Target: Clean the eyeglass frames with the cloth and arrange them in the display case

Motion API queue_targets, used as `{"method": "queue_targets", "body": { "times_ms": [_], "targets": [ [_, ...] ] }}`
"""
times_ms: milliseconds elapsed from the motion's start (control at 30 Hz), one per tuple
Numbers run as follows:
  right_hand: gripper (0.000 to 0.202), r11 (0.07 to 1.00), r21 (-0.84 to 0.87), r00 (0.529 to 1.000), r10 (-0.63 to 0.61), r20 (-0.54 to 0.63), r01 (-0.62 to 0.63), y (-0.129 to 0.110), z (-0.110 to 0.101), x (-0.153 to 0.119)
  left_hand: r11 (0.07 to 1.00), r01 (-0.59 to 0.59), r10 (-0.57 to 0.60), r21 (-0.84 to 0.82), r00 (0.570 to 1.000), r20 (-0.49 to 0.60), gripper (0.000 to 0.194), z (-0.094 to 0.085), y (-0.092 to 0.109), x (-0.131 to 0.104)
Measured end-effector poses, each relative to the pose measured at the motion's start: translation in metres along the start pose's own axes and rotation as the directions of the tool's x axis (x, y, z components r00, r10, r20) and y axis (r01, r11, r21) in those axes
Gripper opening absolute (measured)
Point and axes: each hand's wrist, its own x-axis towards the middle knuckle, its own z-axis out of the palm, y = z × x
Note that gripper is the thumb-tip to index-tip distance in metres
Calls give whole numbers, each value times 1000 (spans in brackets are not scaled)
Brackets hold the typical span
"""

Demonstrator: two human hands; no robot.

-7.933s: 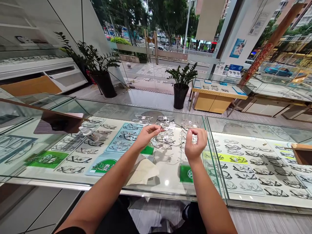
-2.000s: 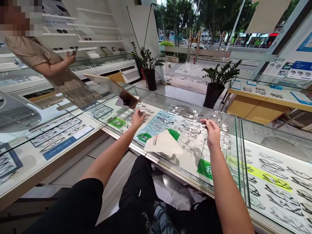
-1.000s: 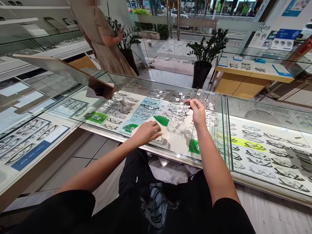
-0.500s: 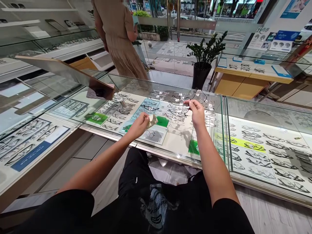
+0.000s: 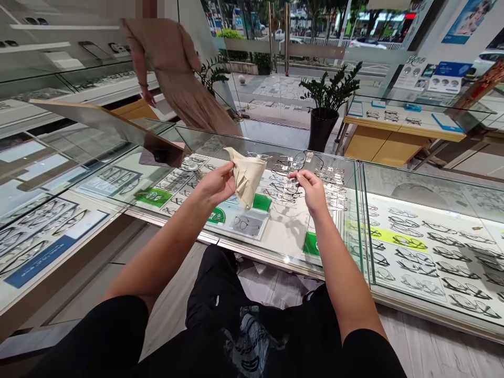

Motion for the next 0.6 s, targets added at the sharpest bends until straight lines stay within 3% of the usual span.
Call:
{"method": "queue_targets", "body": {
  "times_ms": [133,267,433,600],
  "targets": [
    [27,1000,13,999,4,54,-5,-6,3,-3,999,-32,33,-12,994,108,19,34,-6,14],
    [28,1000,25,998,2,61,-3,-11,5,-4,994,-21,-4,109,976,217,31,55,-28,33],
    [34,1000,-7,999,19,38,-19,-15,8,-4,974,-88,11,209,939,343,47,61,-63,48],
    [37,997,-37,998,69,-11,-70,-15,10,-3,974,-95,10,206,925,380,55,57,-86,47]
  ]
}}
